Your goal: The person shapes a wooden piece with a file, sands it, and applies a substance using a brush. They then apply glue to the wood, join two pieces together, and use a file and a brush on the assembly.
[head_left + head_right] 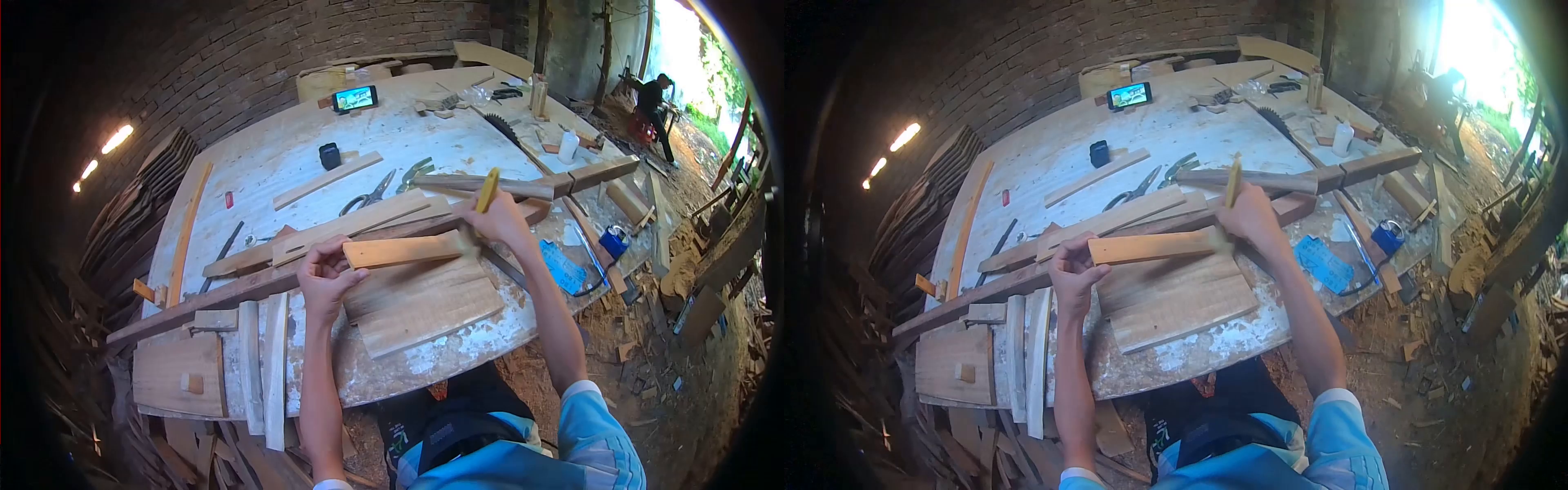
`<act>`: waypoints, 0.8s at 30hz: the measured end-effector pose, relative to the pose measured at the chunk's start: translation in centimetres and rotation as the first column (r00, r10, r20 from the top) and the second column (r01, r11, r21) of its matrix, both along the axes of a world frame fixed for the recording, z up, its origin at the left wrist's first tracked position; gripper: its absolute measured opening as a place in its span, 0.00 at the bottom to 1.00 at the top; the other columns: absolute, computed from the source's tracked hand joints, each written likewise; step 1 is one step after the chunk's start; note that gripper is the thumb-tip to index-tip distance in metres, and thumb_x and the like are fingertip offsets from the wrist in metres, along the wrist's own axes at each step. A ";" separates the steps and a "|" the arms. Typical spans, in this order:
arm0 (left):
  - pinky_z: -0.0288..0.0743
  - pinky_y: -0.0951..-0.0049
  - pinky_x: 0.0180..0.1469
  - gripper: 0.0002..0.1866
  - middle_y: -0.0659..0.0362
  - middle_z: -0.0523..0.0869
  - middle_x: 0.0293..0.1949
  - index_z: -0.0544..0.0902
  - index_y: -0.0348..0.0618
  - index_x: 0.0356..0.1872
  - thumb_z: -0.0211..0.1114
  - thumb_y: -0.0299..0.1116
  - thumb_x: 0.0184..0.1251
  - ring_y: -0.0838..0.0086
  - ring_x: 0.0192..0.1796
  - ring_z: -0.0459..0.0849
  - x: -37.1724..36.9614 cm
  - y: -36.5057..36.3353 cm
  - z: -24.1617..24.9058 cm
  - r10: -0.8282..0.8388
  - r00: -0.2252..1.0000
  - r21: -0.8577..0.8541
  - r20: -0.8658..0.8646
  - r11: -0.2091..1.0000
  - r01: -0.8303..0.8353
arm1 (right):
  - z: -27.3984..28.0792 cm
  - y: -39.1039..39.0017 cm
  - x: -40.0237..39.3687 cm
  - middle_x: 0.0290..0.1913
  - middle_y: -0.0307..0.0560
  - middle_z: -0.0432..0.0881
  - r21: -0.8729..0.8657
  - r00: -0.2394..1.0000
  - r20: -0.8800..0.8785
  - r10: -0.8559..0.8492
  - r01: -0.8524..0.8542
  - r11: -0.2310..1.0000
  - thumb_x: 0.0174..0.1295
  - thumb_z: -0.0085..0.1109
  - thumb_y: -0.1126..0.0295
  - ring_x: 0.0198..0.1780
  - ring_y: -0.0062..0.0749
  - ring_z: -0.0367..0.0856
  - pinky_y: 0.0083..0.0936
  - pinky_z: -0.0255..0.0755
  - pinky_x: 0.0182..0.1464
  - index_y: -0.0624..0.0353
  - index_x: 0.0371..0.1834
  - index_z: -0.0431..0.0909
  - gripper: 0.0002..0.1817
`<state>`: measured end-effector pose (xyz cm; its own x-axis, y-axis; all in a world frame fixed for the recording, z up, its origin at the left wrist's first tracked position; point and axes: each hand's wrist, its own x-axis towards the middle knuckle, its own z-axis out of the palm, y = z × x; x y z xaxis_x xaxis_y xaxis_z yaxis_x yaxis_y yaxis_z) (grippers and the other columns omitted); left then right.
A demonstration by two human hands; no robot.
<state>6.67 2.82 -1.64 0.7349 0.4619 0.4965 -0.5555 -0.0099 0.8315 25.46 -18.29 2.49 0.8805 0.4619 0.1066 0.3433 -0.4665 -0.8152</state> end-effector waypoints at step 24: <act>0.71 0.72 0.52 0.21 0.57 0.81 0.43 0.78 0.38 0.41 0.73 0.24 0.41 0.74 0.45 0.79 1.2 -2.4 -2.0 0.051 0.995 0.244 -0.088 0.969 -0.028 | -2.5 0.2 -2.6 0.34 0.43 0.79 0.720 0.653 -0.465 0.598 -0.113 0.684 0.56 0.63 0.65 0.36 0.28 0.80 0.27 0.80 0.34 0.59 0.38 0.74 0.12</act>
<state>7.86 0.37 -3.65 0.7669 0.3657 0.5274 -0.4710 -0.2375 0.8495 22.84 -18.10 -0.04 0.6027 0.7977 -0.0223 -0.3339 0.2267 -0.9150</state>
